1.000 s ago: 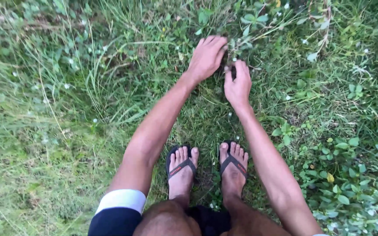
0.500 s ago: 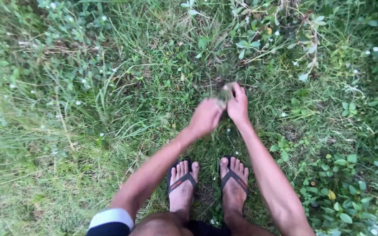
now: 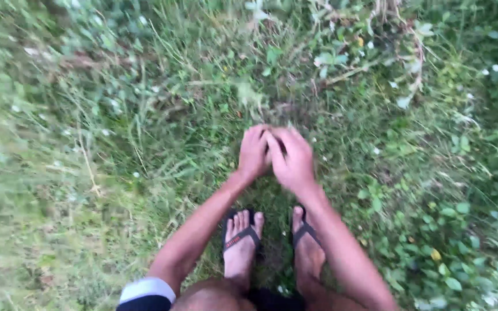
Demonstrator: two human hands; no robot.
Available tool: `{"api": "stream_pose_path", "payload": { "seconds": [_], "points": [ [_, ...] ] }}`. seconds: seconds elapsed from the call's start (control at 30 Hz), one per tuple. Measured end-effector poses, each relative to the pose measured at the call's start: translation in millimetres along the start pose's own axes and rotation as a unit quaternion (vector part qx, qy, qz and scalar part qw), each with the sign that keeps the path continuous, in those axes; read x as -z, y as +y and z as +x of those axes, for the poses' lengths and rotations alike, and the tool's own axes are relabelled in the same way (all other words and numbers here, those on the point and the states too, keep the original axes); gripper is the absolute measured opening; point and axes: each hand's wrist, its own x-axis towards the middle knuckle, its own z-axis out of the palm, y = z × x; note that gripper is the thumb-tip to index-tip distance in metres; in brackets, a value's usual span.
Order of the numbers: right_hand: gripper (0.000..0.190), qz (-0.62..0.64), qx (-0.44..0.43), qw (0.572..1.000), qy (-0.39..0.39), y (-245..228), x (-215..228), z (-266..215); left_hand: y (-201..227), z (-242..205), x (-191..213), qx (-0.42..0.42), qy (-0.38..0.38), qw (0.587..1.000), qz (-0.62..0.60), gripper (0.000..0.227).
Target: Pulling weeds and unwanted plants from a grassy area by hand while crouching.
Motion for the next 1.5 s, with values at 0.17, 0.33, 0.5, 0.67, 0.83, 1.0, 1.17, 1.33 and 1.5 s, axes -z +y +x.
{"api": "stream_pose_path", "payload": {
  "seconds": [0.17, 0.33, 0.5, 0.67, 0.83, 1.0, 1.17, 1.33, 1.5],
  "points": [
    [0.026, 0.011, -0.113, 0.994, 0.0, 4.8, 29.6, 63.1, 19.9, -4.7, 0.7, 0.007, -0.048, 0.999, -0.017, 0.012],
    [0.015, -0.106, -0.164, 0.977, 0.089, 107.3, 34.7, 12.7, 13.5, -15.0, -2.9, 0.019, -0.054, 0.998, -0.019, 0.014],
    [0.034, -0.23, -0.256, 0.939, 0.012, 129.0, 6.0, -15.4, 23.4, -17.4, -11.6, 0.094, -0.098, 0.99, -0.047, 0.03],
    [0.015, -0.194, -0.122, 0.971, 0.07, 169.2, -16.2, -13.3, 46.1, 2.9, 9.9, 0.04, -0.085, 0.996, -0.001, 0.057],
    [0.017, 0.021, -0.315, 0.949, 0.005, 120.6, -1.2, -17.1, 44.1, 14.8, 2.1, 0.047, -0.123, 0.99, 0.039, 0.063],
    [0.013, 0.236, -0.25, 0.932, 0.118, 72.8, 31.8, -12.4, 49.9, 22.1, 6.8, 0.008, -0.168, 0.985, 0.047, 0.061],
    [0.02, 0.087, -0.168, 0.982, 0.014, 36.5, 73.9, 18.2, 27.5, 12.4, -28.3, -0.028, -0.137, 0.99, 0.031, 0.03],
    [0.038, -0.027, -0.143, 0.989, 0.028, 70.4, 69.6, -7.4, 33.1, 25.9, -14.4, -0.047, -0.173, 0.984, 0.022, 0.036],
    [0.021, -0.066, -0.143, 0.985, 0.072, 106.5, 52.6, -43.1, 12.6, 26.5, -24.6, -0.099, -0.211, 0.971, 0.052, 0.033]
  ]
}}
